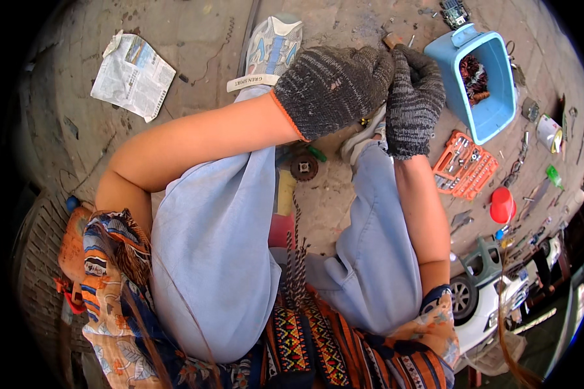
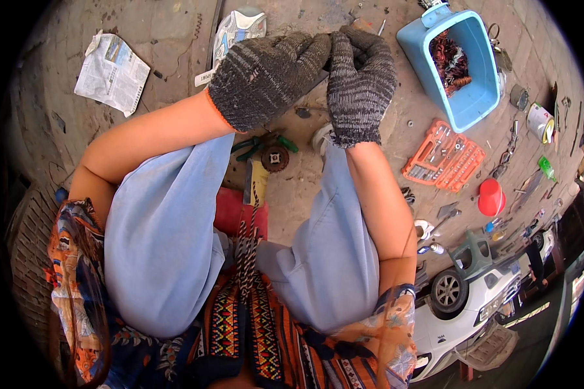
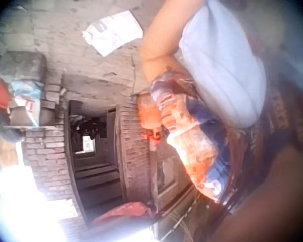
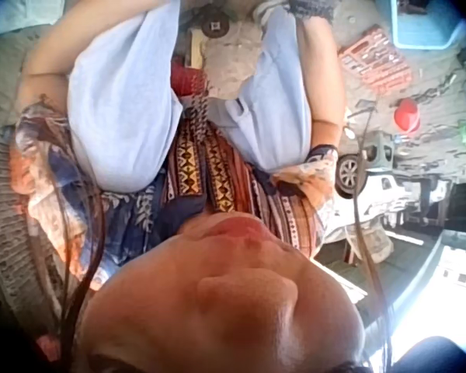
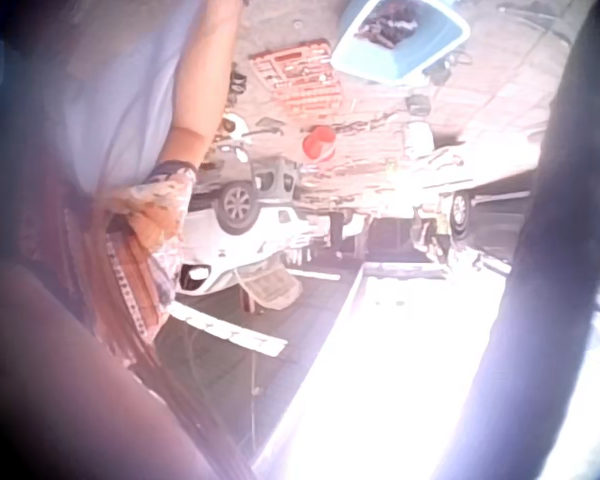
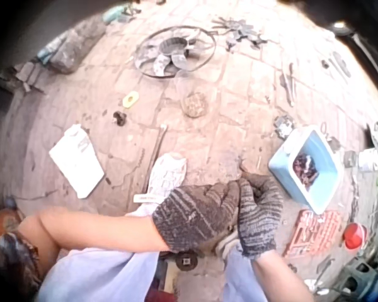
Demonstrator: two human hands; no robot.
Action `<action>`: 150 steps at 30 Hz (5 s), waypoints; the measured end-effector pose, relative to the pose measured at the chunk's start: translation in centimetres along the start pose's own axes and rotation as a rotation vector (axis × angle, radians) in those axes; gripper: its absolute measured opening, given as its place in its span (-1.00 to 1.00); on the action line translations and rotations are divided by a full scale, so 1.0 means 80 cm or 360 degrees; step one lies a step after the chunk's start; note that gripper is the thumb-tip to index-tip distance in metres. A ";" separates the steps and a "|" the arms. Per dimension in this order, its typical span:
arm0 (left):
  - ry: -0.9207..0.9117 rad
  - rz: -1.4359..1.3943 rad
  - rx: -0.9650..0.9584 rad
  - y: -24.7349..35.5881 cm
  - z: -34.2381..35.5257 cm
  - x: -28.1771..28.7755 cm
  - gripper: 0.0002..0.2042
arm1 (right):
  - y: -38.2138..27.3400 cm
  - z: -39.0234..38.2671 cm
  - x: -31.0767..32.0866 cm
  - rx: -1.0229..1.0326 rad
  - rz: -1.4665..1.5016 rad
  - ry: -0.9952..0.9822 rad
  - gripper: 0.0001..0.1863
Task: The person sits on the ground in a workshop area, manipulating a small mechanical component with gloved hands. They use a screwdriver to adjust parts and a hammer to tap the object, occasionally picking up and inspecting the piece.
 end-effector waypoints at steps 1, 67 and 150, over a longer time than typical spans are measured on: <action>0.0057 -0.0052 0.0001 0.003 -0.001 -0.003 -0.53 | 0.003 0.001 0.001 0.0004 0.0071 0.0018 -0.79; -0.0508 -0.4169 0.0844 -0.044 -0.027 -0.048 -0.74 | -0.025 -0.010 0.010 -0.0232 0.0558 -0.0472 -0.80; 0.0398 -0.1720 0.0066 -0.061 -0.015 -0.021 -0.73 | -0.010 -0.023 0.016 0.0373 -0.0118 -0.0488 -0.70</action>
Point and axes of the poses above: each hand's wrist, its own z-axis towards the middle knuckle, its own x-axis out of the back of the hand, y = z × x, the point moved 3 cm from there along z, towards the middle knuckle, and after that the axes turned 1 degree about y, right-handed, at the moved point
